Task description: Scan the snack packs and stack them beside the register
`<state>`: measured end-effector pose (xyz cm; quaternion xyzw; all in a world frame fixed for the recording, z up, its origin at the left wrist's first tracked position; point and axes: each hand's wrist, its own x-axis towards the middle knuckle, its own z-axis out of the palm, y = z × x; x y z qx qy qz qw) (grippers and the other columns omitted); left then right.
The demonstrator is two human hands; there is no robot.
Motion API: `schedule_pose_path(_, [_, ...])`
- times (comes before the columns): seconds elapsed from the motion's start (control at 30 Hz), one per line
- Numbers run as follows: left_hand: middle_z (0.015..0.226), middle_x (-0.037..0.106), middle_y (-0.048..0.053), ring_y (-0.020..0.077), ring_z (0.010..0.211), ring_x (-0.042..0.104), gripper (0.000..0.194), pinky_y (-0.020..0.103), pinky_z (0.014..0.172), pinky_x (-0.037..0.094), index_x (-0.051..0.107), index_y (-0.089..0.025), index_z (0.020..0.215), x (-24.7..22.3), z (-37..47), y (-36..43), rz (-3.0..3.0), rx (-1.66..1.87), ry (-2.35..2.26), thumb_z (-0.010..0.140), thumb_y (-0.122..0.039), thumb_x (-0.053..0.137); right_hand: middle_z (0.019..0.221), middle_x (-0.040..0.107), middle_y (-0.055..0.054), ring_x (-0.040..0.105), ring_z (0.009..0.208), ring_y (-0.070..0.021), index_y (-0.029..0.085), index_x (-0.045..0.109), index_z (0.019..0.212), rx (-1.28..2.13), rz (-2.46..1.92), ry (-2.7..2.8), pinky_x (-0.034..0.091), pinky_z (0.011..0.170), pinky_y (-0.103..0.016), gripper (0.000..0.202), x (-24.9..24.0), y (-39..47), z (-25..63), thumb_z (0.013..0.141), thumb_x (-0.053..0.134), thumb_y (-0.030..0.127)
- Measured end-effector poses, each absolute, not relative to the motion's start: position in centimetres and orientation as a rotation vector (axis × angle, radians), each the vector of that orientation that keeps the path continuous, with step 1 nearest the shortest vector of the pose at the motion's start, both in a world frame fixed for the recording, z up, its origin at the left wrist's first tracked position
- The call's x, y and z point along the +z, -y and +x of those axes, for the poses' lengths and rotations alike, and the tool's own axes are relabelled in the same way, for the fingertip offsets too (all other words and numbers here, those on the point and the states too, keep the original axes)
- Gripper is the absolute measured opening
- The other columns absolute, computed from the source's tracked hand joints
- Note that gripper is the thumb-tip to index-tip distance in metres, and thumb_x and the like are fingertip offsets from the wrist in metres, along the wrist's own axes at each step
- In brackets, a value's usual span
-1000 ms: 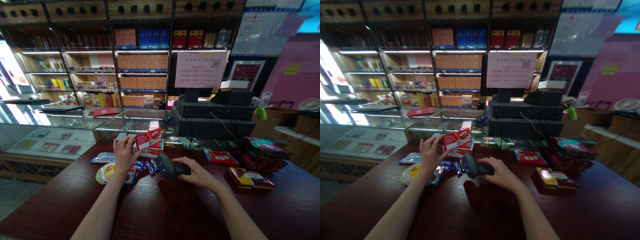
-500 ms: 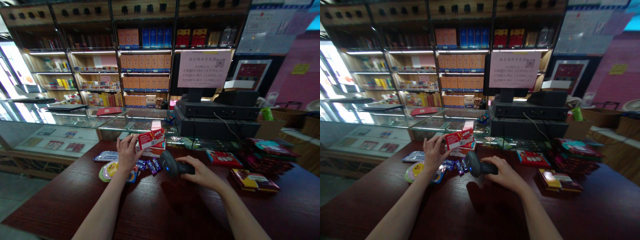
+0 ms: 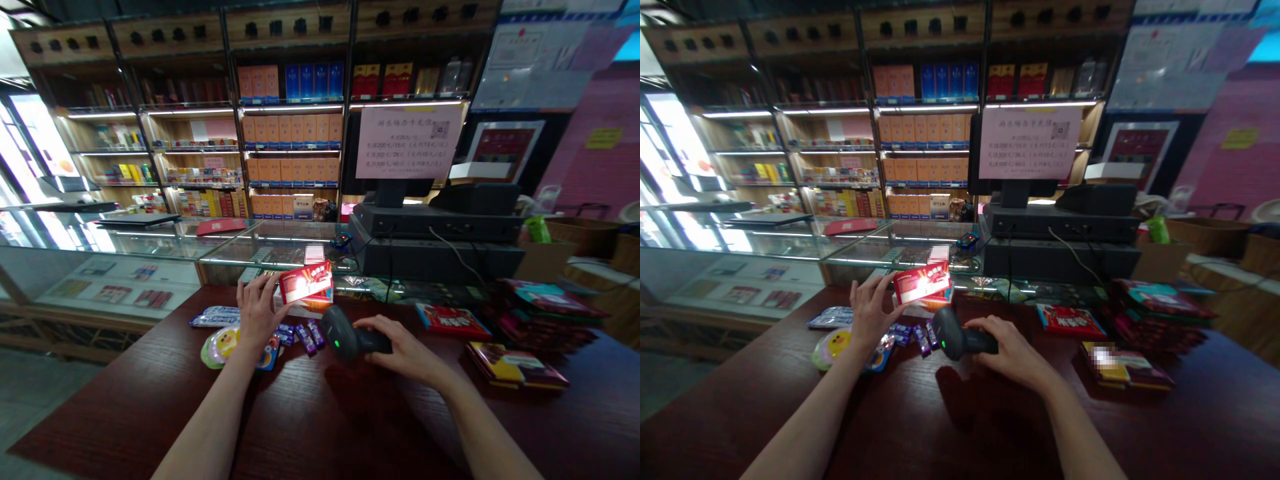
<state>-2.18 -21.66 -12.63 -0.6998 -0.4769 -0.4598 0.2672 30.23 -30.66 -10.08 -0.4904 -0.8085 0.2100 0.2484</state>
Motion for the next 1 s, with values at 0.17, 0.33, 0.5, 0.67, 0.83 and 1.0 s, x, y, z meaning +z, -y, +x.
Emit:
schedule_pose_path(0.17, [0.128,0.059,0.013,0.0298,0.124,0.054,0.066,0.056,0.120,0.019,0.049,-0.025,0.141,-12.5,-2.1,21.8,-1.904,-1.249,1.310,0.080,-0.037,0.073,0.120,0.062,-0.004,0.056,0.112,-0.0257,0.031,0.058,0.130,0.615,-1.338,2.198,0.038,0.101,-0.041,0.055,-10.6,30.3,30.4,0.077,0.069,0.028])
schedule_pose_path(0.33, [0.127,0.059,0.013,0.0295,0.123,0.054,0.066,0.056,0.120,0.021,0.049,-0.024,0.141,-12.5,-2.0,21.8,-1.894,-1.256,1.282,0.081,-0.037,0.072,0.114,0.062,-0.003,0.057,0.107,-0.0252,0.033,0.051,0.141,0.692,-1.392,2.198,0.040,0.097,-0.038,0.077,-12.0,29.9,30.3,0.069,0.076,0.026])
schedule_pose_path(0.5, [0.128,0.059,0.013,0.0294,0.122,0.054,0.064,0.056,0.119,0.021,0.049,-0.025,0.141,-12.5,-1.9,21.8,-1.906,-1.254,1.292,0.082,-0.038,0.071,0.107,0.063,0.000,0.058,0.101,-0.0238,0.034,0.051,0.141,0.739,-1.400,2.245,0.040,0.093,-0.036,0.084,-12.7,29.8,29.7,0.063,0.082,0.026])
schedule_pose_path(0.67, [0.129,0.058,0.013,0.0294,0.123,0.054,0.068,0.056,0.120,0.021,0.046,-0.025,0.143,-12.6,-1.8,21.9,-1.919,-1.249,1.266,0.082,-0.040,0.072,0.106,0.062,0.001,0.058,0.098,-0.0230,0.036,0.049,0.142,0.776,-1.398,2.270,0.040,0.091,-0.035,0.088,-12.9,29.9,29.2,0.062,0.084,0.026])
schedule_pose_path(0.83, [0.126,0.059,0.013,0.0292,0.122,0.054,0.066,0.056,0.119,0.022,0.047,-0.024,0.143,-12.6,-1.7,21.8,-1.922,-1.249,1.247,0.083,-0.040,0.070,0.107,0.061,0.001,0.057,0.100,-0.0234,0.037,0.048,0.142,0.763,-1.388,2.293,0.040,0.091,-0.035,0.090,-13.4,29.7,28.9,0.061,0.085,0.026])
schedule_pose_path(1.0, [0.126,0.059,0.013,0.0289,0.121,0.055,0.066,0.055,0.119,0.023,0.046,-0.025,0.144,-12.5,-1.5,21.9,-1.932,-1.244,1.223,0.084,-0.041,0.069,0.108,0.062,0.000,0.058,0.102,-0.0245,0.037,0.050,0.140,0.792,-1.377,2.293,0.041,0.092,-0.037,0.089,-13.0,30.0,28.8,0.060,0.088,0.034])
